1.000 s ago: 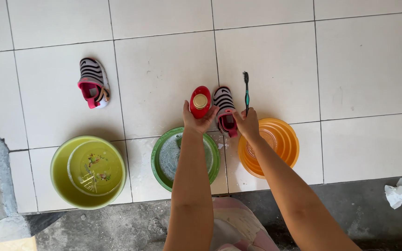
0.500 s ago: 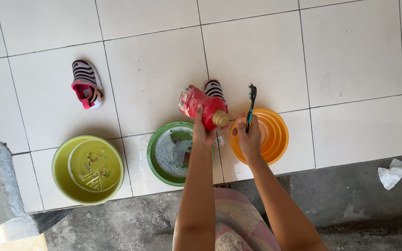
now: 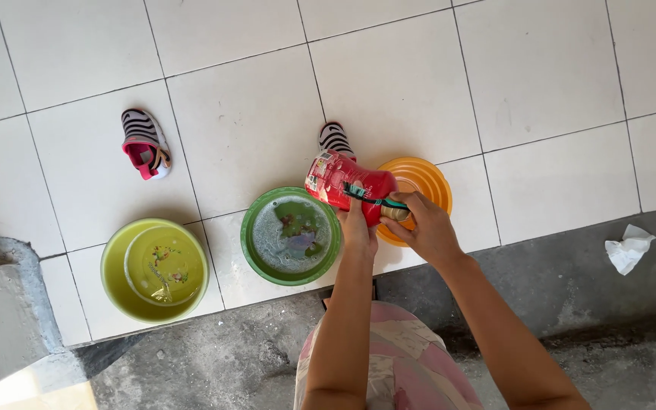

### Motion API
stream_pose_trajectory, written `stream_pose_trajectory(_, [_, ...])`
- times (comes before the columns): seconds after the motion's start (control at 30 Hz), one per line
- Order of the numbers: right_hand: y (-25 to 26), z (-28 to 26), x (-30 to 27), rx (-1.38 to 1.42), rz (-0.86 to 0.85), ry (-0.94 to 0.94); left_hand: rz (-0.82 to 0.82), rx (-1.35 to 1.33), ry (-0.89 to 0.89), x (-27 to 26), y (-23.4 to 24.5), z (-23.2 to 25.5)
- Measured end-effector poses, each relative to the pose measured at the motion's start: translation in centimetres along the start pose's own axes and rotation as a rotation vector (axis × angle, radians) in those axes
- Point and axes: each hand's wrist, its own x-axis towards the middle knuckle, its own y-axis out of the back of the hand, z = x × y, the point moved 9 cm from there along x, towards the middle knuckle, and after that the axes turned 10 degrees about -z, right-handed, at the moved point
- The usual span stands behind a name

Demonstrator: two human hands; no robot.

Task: Cleaning and scrubbing a shoe with a toothbrush and cleaning solution.

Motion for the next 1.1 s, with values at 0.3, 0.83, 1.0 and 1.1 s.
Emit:
stream_pose_trajectory(0.3, [-1.2, 4.4, -4.0, -0.259, -0.075, -0.022, 0.079, 0.109, -0.006, -2.7, -1.3, 0.3])
stream_pose_trajectory(0.83, [3.9, 0.9, -4.3, 0.041, 0.101, -0.052, -0.044, 0.090, -0.213, -5.2, -3.8, 1.7])
stream_pose_trajectory(1.0, [5.3, 0.6, -5.4, -0.163, 0.116, 0.099, -0.032, 0.039, -0.164, -4.7, -3.7, 1.1])
stream_pose_trajectory(1.1, [6.4, 3.2, -6.5, 0.234, 0.210, -0.052, 0.006, 0.042, -0.149, -3.9, -3.3, 1.0])
